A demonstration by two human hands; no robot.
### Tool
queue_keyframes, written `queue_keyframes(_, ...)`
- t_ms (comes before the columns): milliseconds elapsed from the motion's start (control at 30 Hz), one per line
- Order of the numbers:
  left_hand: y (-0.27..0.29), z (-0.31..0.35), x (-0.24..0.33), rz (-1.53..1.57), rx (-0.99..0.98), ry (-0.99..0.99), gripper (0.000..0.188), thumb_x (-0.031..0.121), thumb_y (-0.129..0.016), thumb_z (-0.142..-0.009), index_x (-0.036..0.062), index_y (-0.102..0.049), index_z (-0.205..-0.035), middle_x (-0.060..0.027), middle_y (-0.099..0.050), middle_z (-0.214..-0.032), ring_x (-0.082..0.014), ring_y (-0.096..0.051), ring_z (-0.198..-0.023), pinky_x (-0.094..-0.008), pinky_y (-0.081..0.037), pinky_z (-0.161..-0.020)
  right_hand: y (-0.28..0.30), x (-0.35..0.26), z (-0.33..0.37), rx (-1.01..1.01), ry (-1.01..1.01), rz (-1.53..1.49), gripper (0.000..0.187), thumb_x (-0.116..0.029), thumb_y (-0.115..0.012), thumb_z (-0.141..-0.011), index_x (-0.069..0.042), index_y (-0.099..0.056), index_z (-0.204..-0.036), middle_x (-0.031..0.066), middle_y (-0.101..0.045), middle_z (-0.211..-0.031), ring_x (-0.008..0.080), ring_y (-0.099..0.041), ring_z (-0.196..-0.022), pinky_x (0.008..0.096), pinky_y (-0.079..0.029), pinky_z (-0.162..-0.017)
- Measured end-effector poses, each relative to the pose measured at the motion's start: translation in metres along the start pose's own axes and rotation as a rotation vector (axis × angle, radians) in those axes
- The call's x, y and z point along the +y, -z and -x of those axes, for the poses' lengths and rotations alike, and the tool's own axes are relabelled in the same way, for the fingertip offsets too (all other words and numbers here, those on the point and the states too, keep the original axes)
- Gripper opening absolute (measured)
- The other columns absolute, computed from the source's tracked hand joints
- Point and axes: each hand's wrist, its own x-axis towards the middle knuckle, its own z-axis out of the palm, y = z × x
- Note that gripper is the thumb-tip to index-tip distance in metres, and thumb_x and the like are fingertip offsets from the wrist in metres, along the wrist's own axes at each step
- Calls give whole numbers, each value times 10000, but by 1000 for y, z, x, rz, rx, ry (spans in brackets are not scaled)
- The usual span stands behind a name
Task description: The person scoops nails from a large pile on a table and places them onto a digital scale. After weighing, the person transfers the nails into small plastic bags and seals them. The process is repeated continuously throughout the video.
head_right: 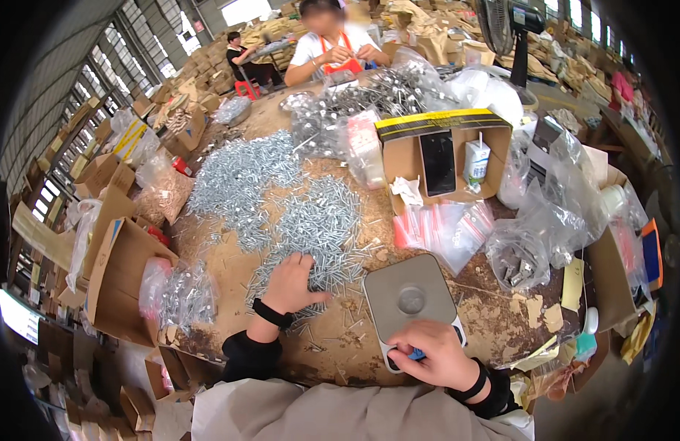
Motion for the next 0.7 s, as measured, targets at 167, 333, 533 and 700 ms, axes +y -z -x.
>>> queue_keyframes(167,-12,5,0,15,48,-87,461,319,-829,-677,42,-586,-954,-132,-570,-953,-344,-606,-919,-450,-501,-781,-1,3,-5,-19,29,11,151,-127,-749,-825,-64,-685,-947,28,-572,-680,244,-582,-607,356,-454,-580)
queue_keyframes(333,-14,7,0,96,46,-127,322,207,-785,-739,50,-577,-928,-145,-573,-903,-359,-607,-873,-449,-496,-751,2,6,-9,-1,42,82,152,-135,-738,-830,-68,-695,-959,24,-579,-673,238,-587,-603,355,-456,-581)
queue_keyframes(533,-13,12,5,34,25,-102,322,186,-782,-764,57,-561,-959,-133,-584,-932,-341,-630,-862,-432,-510,-723,19,5,-9,68,-65,174,140,-103,-717,-823,-63,-711,-957,40,-603,-675,218,-600,-590,338,-464,-574)
queue_keyframes(700,-14,13,5,74,17,-114,340,180,-780,-765,52,-549,-980,-138,-586,-947,-341,-630,-869,-438,-512,-718,34,5,-6,137,-181,263,189,-70,-715,-803,-44,-698,-989,77,-643,-737,238,-633,-640,354,-504,-637)
